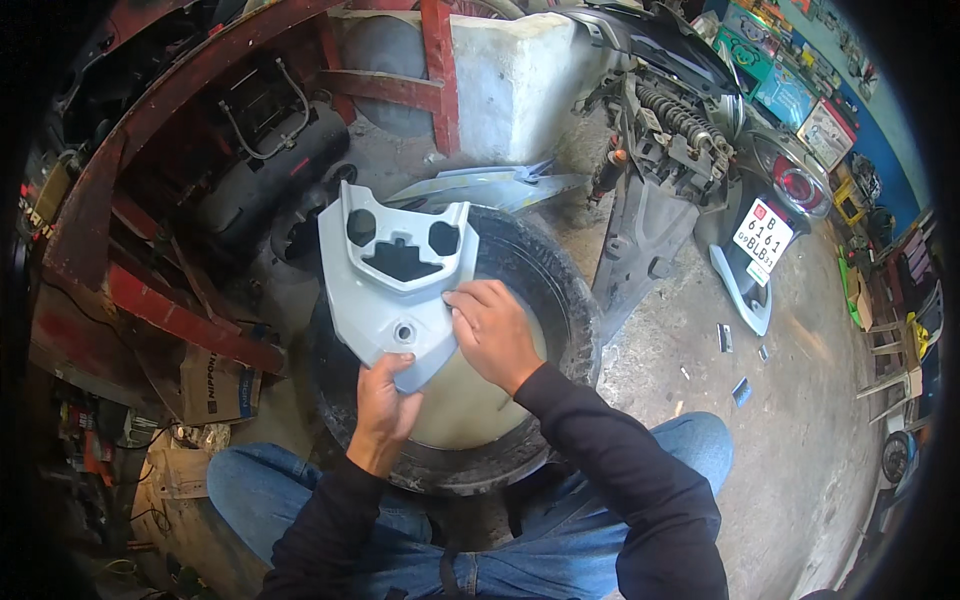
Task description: The person wet-sands a plastic motorcycle fairing part with sandpaper over a basin of water, then switches to sanding a second plastic piece.
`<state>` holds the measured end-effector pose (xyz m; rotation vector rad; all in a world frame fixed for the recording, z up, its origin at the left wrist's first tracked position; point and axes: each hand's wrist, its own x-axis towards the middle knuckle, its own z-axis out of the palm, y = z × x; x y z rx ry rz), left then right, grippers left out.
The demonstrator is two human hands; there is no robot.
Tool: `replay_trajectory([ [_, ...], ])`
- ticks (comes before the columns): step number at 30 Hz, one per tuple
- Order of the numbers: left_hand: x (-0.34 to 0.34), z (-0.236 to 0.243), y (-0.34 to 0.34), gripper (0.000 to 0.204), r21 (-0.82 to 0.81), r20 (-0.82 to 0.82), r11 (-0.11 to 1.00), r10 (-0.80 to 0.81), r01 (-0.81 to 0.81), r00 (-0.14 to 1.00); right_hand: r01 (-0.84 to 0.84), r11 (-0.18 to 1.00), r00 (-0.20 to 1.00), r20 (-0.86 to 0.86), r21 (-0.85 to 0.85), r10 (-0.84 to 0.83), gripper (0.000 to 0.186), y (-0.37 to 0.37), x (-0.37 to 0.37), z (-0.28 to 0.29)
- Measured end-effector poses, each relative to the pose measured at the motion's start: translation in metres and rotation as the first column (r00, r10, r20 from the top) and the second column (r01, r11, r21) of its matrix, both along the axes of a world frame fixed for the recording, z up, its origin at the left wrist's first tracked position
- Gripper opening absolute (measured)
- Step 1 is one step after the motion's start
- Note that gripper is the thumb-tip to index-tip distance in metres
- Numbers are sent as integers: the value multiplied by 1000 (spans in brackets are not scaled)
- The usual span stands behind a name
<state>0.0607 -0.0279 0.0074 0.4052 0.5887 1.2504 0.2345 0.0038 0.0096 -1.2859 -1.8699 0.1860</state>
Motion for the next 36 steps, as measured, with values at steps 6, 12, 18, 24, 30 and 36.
replay_trajectory([
  [6,3,-9,-2,53,40,19,999,11,-11,1000,-77,997,997,9,32,76,22,-16,-18,9],
  [12,-4,-31,2,52,-97,137,994,-42,56,990,-77,996,995,68,34,74,25,-36,-26,17],
  [18,6,-32,-5,51,-98,103,994,-33,43,994,-82,995,993,89,52,77,31,-42,-33,15],
  [24,8,-35,-6,49,0,28,1000,16,-16,999,-26,999,999,28,-42,27,32,-42,-35,13],
  [30,12,-40,-9,48,39,-51,999,13,-11,999,11,993,999,-33,-120,-15,29,-35,-34,12],
  [36,14,-49,-9,48,45,-107,999,19,-14,994,15,989,996,-87,-150,-29,24,-35,-26,12],
])
